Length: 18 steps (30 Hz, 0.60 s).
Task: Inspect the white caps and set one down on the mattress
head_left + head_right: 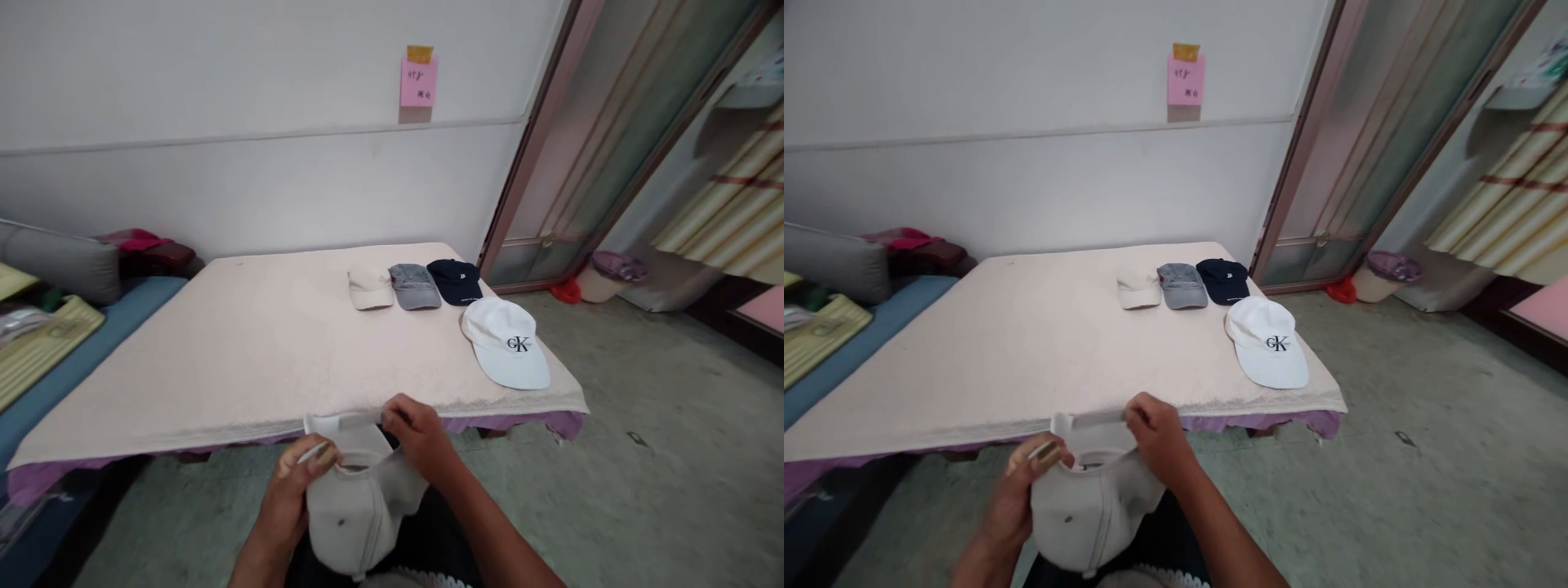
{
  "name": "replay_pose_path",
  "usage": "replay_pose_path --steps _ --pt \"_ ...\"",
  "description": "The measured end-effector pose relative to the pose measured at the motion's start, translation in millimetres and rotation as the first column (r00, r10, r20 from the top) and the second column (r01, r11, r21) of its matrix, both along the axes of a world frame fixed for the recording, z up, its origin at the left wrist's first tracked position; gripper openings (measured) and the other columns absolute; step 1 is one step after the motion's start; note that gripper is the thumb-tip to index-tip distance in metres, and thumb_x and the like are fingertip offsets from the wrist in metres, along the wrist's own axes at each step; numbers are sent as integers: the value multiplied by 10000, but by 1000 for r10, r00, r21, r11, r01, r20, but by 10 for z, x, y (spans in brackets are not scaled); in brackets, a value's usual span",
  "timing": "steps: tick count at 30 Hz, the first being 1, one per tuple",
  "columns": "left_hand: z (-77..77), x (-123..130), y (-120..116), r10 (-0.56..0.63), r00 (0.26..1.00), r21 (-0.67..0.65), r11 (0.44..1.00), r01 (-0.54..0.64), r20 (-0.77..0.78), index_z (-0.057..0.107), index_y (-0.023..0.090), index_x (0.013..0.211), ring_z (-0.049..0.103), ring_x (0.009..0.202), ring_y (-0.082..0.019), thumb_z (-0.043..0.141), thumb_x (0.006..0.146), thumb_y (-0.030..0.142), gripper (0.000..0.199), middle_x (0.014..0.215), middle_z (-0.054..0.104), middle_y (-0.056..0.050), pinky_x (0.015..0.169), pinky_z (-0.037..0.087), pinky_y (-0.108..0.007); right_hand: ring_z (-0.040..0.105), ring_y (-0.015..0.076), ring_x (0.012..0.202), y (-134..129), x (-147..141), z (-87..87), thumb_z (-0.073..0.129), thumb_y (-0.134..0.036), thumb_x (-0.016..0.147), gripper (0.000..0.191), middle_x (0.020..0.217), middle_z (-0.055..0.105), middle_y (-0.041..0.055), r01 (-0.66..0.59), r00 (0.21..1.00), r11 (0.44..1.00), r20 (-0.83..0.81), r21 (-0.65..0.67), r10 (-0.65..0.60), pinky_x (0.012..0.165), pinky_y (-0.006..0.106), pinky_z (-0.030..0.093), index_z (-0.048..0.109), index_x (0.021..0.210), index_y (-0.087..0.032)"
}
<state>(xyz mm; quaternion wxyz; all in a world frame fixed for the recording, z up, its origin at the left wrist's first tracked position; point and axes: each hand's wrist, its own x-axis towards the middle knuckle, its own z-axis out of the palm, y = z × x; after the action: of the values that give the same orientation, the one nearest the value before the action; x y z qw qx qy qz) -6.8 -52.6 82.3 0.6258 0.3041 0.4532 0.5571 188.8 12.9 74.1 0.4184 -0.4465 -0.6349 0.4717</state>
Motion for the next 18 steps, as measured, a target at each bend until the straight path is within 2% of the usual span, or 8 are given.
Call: replay_pose_path --steps 3,5,6,8,11,14,16,18 --pt "53 -23 7 102 984 53 992 -111 147 661 147 651 546 519 -130 721 617 356 220 595 629 -14 499 426 -215 474 125 539 69 25 -138 516 -328 799 227 571 538 -12 124 948 959 -255 -254 -190 544 251 365 497 630 -178" --pt "108 -16 47 230 940 -13 972 -234 252 670 164 696 575 528 -132 714 629 318 174 604 648 -2 530 457 -220 490 134 557 52 37 -177 506 -399 813 278 591 539 -6 74 867 926 -435 -371 -244 555 260 389 493 640 -181" --pt "138 -11 74 308 903 -73 951 -300 299 678 175 725 597 538 -137 707 637 298 154 613 664 3 551 474 -227 492 137 573 23 44 -174 492 -421 826 297 605 536 -4 29 837 922 -495 -387 -234 560 261 393 504 652 -181" --pt "202 -3 127 441 821 -202 897 -393 362 695 197 785 637 566 -154 671 673 263 132 636 698 3 591 502 -246 489 142 613 -65 64 -131 438 -449 862 339 652 546 10 -58 838 935 -526 -349 -144 572 260 391 555 701 -174" --pt "293 7 183 523 751 -299 851 -432 403 706 211 847 663 572 -162 581 757 214 154 647 721 -4 620 522 -261 494 164 702 -211 99 -34 453 -516 845 400 755 583 36 -229 899 952 -420 -202 127 618 271 393 627 795 -160" --pt "372 37 208 515 739 -302 856 -419 435 705 229 924 663 553 -155 543 810 231 199 664 729 -1 660 534 -278 506 171 733 -302 109 21 599 -494 763 355 787 589 27 -486 838 861 -357 -148 412 655 276 395 647 826 -148" --pt "409 57 220 503 739 -310 863 -399 448 701 235 956 666 561 -148 530 830 255 214 689 733 1 684 537 -279 509 150 683 -321 98 30 611 -435 781 303 742 583 17 -549 804 818 -373 -170 462 631 265 389 647 800 -135" --pt "419 50 237 507 741 -320 860 -398 440 702 227 946 670 586 -143 512 845 260 218 704 732 2 697 536 -271 519 138 639 -315 85 44 612 -406 796 279 709 594 21 -489 813 850 -455 -195 363 602 256 392 647 778 -130"
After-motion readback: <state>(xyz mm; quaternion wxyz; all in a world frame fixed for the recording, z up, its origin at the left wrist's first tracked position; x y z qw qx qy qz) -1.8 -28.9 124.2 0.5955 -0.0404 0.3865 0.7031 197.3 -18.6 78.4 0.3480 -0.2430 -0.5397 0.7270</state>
